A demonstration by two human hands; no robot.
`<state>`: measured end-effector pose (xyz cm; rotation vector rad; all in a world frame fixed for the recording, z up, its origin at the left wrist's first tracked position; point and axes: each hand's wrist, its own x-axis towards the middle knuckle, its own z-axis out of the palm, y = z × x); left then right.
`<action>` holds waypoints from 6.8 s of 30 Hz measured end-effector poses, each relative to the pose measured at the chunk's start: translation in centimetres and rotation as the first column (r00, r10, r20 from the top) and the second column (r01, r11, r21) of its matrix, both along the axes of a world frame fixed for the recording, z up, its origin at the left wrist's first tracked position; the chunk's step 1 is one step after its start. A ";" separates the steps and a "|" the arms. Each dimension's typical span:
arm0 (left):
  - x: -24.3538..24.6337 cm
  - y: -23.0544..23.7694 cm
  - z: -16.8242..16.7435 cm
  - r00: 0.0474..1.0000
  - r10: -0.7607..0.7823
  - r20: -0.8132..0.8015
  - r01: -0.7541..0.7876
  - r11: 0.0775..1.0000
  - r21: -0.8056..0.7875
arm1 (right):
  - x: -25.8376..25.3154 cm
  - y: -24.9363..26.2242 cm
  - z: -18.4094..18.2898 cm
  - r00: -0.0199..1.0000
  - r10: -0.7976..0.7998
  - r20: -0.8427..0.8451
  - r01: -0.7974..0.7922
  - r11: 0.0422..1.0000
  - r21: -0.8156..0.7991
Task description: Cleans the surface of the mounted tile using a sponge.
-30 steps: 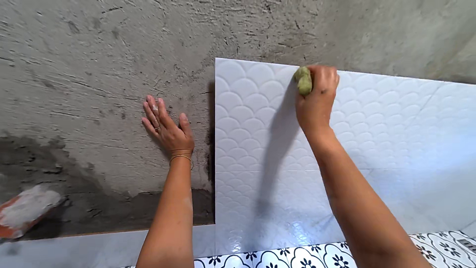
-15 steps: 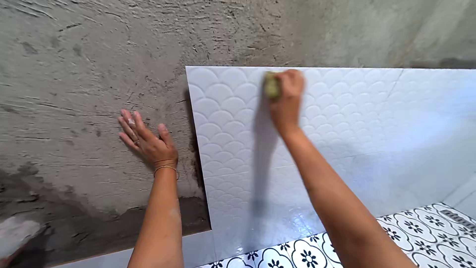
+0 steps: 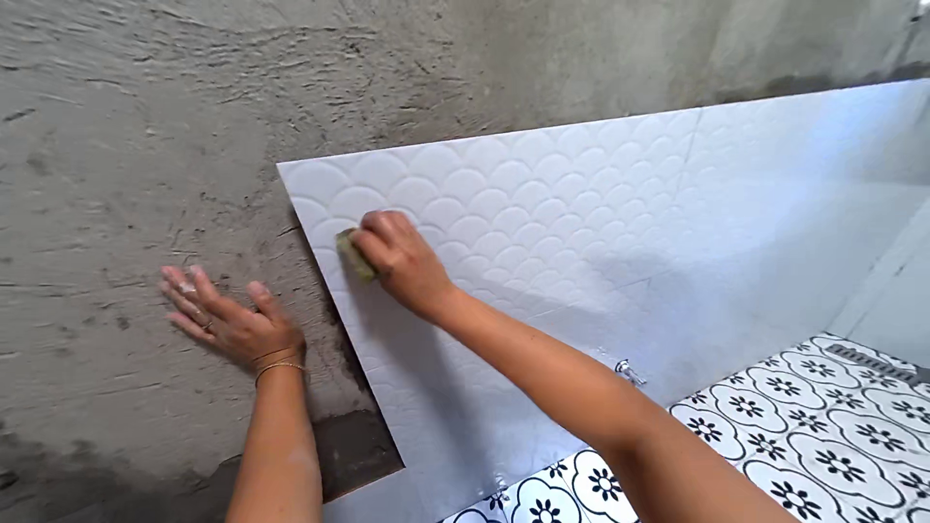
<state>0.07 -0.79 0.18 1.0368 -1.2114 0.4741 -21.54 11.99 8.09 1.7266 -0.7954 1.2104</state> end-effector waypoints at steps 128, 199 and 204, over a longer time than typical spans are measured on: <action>0.2 -0.1 -0.2 0.999 0.043 -0.001 -0.043 0.998 0.044 | -14.1 5.6 3.6 0.761 -0.296 0.578 0.271 0.953 0.132; 0.3 -0.3 -0.4 1.000 0.013 0.002 -0.013 0.999 0.031 | -24.9 9.1 2.0 0.771 -0.417 0.481 0.394 0.906 0.154; -0.1 0.4 0.0 0.999 0.024 -0.025 -0.023 0.998 0.053 | -26.0 10.0 2.7 0.634 -0.449 0.630 0.345 0.893 0.290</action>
